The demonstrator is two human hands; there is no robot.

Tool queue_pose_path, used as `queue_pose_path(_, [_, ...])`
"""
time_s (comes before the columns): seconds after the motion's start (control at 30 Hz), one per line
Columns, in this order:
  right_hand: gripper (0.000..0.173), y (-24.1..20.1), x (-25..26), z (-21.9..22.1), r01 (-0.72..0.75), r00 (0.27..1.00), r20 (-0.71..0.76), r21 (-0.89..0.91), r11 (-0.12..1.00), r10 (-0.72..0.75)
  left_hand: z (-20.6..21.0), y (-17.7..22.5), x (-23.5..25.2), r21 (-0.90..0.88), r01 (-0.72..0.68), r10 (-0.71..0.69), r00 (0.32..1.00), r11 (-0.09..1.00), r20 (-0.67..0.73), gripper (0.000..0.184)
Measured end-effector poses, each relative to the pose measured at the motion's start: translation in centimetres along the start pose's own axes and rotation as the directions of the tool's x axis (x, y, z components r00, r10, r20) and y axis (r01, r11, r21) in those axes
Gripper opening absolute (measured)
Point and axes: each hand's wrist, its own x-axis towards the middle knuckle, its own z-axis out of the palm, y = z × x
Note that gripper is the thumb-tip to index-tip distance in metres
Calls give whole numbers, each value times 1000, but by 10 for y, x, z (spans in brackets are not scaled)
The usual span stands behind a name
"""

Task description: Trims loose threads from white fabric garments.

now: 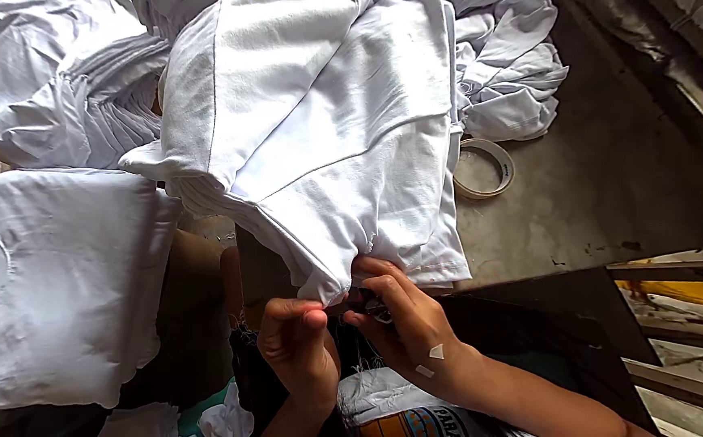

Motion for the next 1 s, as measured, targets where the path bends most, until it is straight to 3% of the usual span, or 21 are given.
queue_pose_path(0.4, [22,-1,6,5,43,998,-51,-9,999,-44,5,9,-5,-41,50,-49,998,998,33,11])
queue_pose_path(0.7, [25,3,4,-1,74,997,-7,25,997,-73,3,8,-5,-31,49,-47,997,998,55,13])
queue_pose_path(0.77, [27,5,6,-3,50,998,-34,33,998,-49,1,6,-5,-30,14,-13,998,999,58,20])
queue_pose_path(0.87, [31,6,6,-5,25,999,-28,45,999,-24,0,6,-5,109,-79,69,993,991,93,15])
queue_pose_path(0.93, [31,5,4,-5,36,999,-25,45,998,-35,5,3,-3,213,-142,130,989,967,71,27])
queue_pose_path(1.0, [30,5,4,-4,50,999,-20,24,998,-50,7,-2,0,221,-184,179,983,958,42,24])
